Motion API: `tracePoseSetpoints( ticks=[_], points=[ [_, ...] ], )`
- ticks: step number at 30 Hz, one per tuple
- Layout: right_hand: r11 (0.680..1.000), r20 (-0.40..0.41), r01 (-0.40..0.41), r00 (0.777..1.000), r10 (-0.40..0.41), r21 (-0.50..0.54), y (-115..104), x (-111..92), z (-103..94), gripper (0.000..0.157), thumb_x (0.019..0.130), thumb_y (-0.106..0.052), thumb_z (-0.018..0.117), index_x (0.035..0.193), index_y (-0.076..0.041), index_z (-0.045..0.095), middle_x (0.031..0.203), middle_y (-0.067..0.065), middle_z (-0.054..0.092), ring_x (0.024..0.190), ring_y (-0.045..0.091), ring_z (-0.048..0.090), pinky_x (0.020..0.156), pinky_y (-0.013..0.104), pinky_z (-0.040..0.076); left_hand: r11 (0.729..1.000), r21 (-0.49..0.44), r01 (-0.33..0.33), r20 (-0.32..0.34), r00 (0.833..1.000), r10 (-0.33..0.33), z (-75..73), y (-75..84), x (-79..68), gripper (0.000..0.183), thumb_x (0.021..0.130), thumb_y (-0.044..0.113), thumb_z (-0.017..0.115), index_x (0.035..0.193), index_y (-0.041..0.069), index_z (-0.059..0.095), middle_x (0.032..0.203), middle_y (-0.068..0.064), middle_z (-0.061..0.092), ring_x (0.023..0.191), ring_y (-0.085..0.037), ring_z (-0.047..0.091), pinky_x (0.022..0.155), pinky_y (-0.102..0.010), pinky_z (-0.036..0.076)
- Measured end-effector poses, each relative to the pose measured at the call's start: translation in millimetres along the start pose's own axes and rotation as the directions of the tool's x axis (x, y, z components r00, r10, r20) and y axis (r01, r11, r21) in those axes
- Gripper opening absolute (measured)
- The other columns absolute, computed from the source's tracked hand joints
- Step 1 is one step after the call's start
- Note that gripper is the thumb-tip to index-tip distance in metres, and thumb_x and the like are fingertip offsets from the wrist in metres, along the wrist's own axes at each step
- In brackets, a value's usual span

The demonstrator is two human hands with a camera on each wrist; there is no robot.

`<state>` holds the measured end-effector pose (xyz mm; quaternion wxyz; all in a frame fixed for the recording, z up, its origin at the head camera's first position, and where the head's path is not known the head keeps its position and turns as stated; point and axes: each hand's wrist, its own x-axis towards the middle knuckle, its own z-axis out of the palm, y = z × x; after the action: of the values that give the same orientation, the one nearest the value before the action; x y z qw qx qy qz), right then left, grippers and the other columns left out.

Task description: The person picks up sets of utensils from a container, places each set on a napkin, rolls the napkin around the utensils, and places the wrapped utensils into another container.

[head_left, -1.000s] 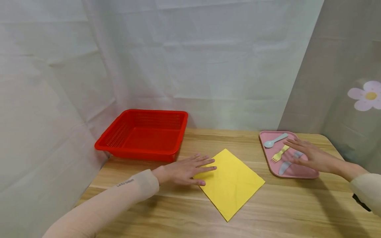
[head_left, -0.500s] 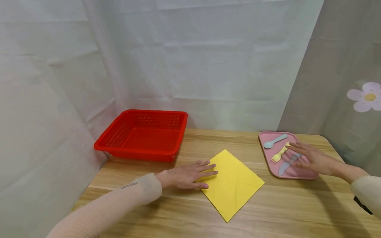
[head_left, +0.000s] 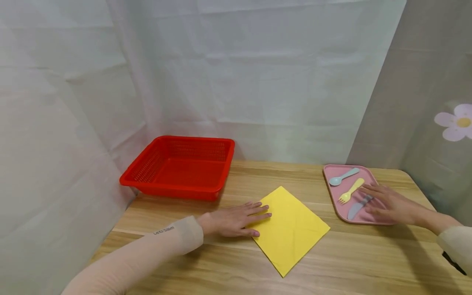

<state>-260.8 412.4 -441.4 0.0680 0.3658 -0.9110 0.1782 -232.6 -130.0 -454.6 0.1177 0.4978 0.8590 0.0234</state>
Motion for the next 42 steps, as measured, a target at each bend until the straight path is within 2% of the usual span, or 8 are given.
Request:
tracePoseSetpoints(
  ticks=[3,9,12,15,20,24,31,42],
  points=[
    [1.000,0.004,-0.021,1.000,0.021,0.003,1.5,-3.6,0.1,0.068,0.090,-0.020,0.081,0.150,-0.005,0.053,0.145,0.034,0.051,0.146,-0.008,0.019,0.112,0.007,-0.002,1.000,0.011,0.002,0.004,1.000,-0.002,0.6,0.9,0.7,0.071,0.109,0.059,0.032,0.169,0.026,0.015,0.175,0.001,0.010,0.161,-0.019,0.004,0.129,-0.034,0.006],
    [1.000,0.004,-0.026,1.000,0.026,0.015,7.5,-3.4,-0.2,0.068,0.091,-0.017,0.079,0.153,-0.009,0.051,0.144,0.033,0.051,0.137,-0.023,0.008,0.110,0.006,-0.002,1.000,0.016,-0.015,0.014,1.000,0.015,1.6,2.7,0.8,0.067,0.111,0.054,0.035,0.169,0.022,0.019,0.175,-0.001,0.012,0.161,-0.020,0.009,0.129,-0.034,0.012],
    [1.000,0.003,-0.028,1.000,0.028,0.012,9.2,-2.5,-0.2,0.066,0.091,-0.016,0.079,0.151,-0.009,0.052,0.144,0.032,0.052,0.142,-0.017,0.012,0.108,0.005,0.000,1.000,0.013,-0.027,0.018,0.999,0.027,2.4,3.1,0.1,0.066,0.112,0.051,0.036,0.168,0.021,0.020,0.175,-0.002,0.012,0.161,-0.020,0.010,0.129,-0.034,0.013],
    [0.999,0.005,-0.041,0.999,0.041,0.009,8.4,-1.1,-0.2,0.064,0.090,-0.016,0.079,0.148,-0.007,0.054,0.145,0.031,0.052,0.150,0.013,0.031,0.105,0.002,0.003,1.000,0.004,-0.025,0.020,0.999,0.025,2.5,3.3,-1.0,0.066,0.112,0.050,0.036,0.168,0.020,0.019,0.175,-0.002,0.011,0.161,-0.020,0.009,0.129,-0.035,0.013],
    [0.996,0.029,-0.091,0.996,0.090,0.013,5.4,1.1,-1.9,0.061,0.090,-0.018,0.081,0.142,0.000,0.056,0.143,0.028,0.054,0.123,0.050,0.050,0.102,0.002,0.014,1.000,-0.014,-0.003,0.024,1.000,0.003,4.1,4.0,-1.5,0.067,0.112,0.051,0.035,0.169,0.020,0.018,0.175,-0.001,0.010,0.160,-0.019,0.009,0.128,-0.035,0.015],
    [0.995,0.028,-0.096,0.995,0.096,-0.011,5.5,3.8,-4.1,0.057,0.089,-0.018,0.083,0.137,0.002,0.060,0.138,0.024,0.060,0.118,0.043,0.058,0.098,0.005,0.032,1.000,-0.023,0.011,0.029,1.000,-0.010,5.1,4.8,-1.9,0.068,0.112,0.052,0.035,0.169,0.021,0.017,0.175,0.001,0.009,0.160,-0.017,0.009,0.128,-0.035,0.016],
    [0.997,0.031,-0.080,0.996,0.081,-0.024,8.1,8.5,-6.4,0.054,0.087,-0.016,0.085,0.132,0.003,0.063,0.131,0.019,0.067,0.115,0.007,0.060,0.085,0.017,0.050,1.000,-0.027,0.008,0.028,1.000,-0.007,5.2,5.4,-2.2,0.067,0.112,0.051,0.037,0.169,0.022,0.018,0.175,0.000,0.010,0.160,-0.016,0.009,0.128,-0.035,0.015],
    [0.999,-0.006,-0.041,0.999,0.041,-0.001,10.7,11.9,-0.2,0.049,0.081,-0.002,0.087,0.125,0.003,0.066,0.121,0.018,0.067,0.096,0.008,0.063,0.077,0.021,0.055,1.000,-0.026,0.009,0.034,0.999,-0.008,5.2,4.7,-1.4,0.067,0.112,0.051,0.036,0.169,0.022,0.017,0.175,0.000,0.009,0.160,-0.017,0.009,0.128,-0.034,0.014]
  ],
)
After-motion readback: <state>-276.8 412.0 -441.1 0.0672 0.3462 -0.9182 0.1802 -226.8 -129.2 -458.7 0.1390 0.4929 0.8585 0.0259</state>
